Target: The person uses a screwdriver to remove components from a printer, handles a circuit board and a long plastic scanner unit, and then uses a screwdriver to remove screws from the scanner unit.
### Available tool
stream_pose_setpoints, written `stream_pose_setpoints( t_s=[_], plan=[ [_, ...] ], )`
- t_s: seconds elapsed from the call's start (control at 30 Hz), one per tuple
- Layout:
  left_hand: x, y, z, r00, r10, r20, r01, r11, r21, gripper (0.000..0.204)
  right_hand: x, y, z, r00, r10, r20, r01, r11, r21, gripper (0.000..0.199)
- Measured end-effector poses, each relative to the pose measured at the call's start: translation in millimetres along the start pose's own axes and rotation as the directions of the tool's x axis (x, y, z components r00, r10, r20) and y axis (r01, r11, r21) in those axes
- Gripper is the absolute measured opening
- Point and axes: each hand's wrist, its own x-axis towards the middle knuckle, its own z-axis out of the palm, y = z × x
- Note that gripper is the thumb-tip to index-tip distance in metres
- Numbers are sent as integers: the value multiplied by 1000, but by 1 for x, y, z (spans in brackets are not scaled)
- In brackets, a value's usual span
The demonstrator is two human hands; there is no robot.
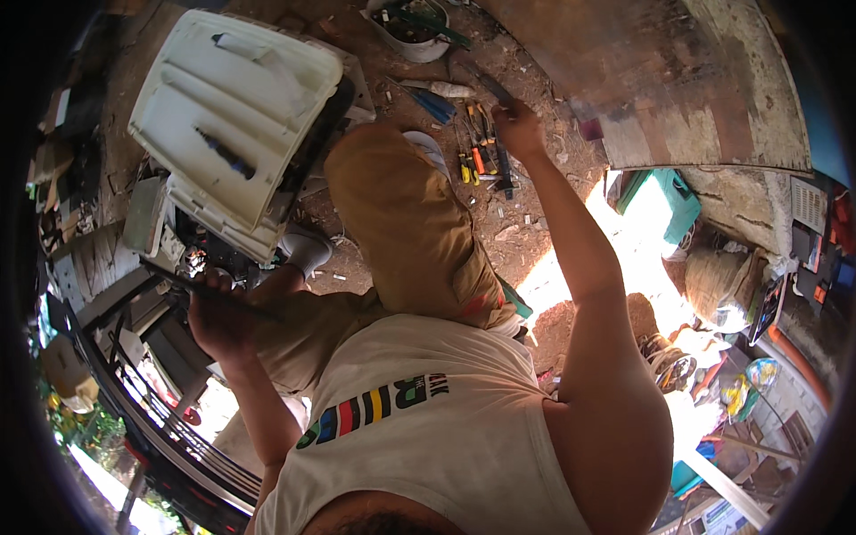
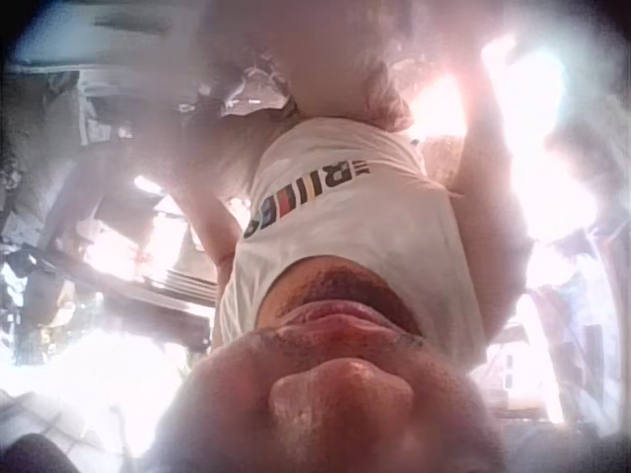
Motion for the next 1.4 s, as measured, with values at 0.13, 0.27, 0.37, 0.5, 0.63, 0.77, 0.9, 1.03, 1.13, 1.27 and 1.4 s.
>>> stream_pose_setpoints(
  t_s=[0.13, 0.27, 0.37, 0.5, 0.63, 0.77, 0.9, 1.03, 1.13, 1.27, 1.4],
  plan=[
    [23, 19, 18, 1000, -16, -22, 15, 998, -59, 24, 3, 96, 80, 952, 216, 215, -168, 961, -219, 39],
    [51, 23, 39, 997, -10, -80, 5, 998, -57, 25, -5, 126, 136, 866, 411, 285, -300, 883, -362, 41],
    [63, 23, 42, 998, -56, -33, 51, 988, -144, 25, 1, 132, 160, 856, 463, 228, -338, 837, -430, 41],
    [76, 21, 49, 995, -98, -24, 94, 986, -139, 23, 16, 124, 163, 835, 485, 258, -339, 825, -453, 40],
    [83, 15, 46, 992, -115, -53, 108, 985, -132, 22, 27, 128, 182, 889, 432, 149, -295, 791, -536, 28],
    [87, 12, 46, 991, -127, -53, 121, 988, -96, 21, 35, 137, 186, 899, 437, 4, -352, 729, -588, 25],
    [89, 8, 41, 990, -131, -55, 126, 989, -82, 21, 32, 144, 181, 881, 466, 79, -316, 706, -634, 27],
    [88, 10, 38, 990, -105, -94, 100, 993, -56, 20, 26, 144, 185, 913, 406, 42, -274, 685, -675, 33],
    [83, 16, 37, 974, -39, -222, 45, 999, 21, 20, 28, 155, 193, 893, 448, 48, -315, 697, -644, 35],
    [85, 15, 44, 955, -32, -296, 40, 999, 22, 18, 21, 163, 190, 905, 424, -15, -320, 658, -682, 40],
    [85, 12, 49, 977, -51, -208, 43, 998, -44, 17, 12, 188, 192, 869, 494, 32, -328, 623, -710, 35]
  ],
)
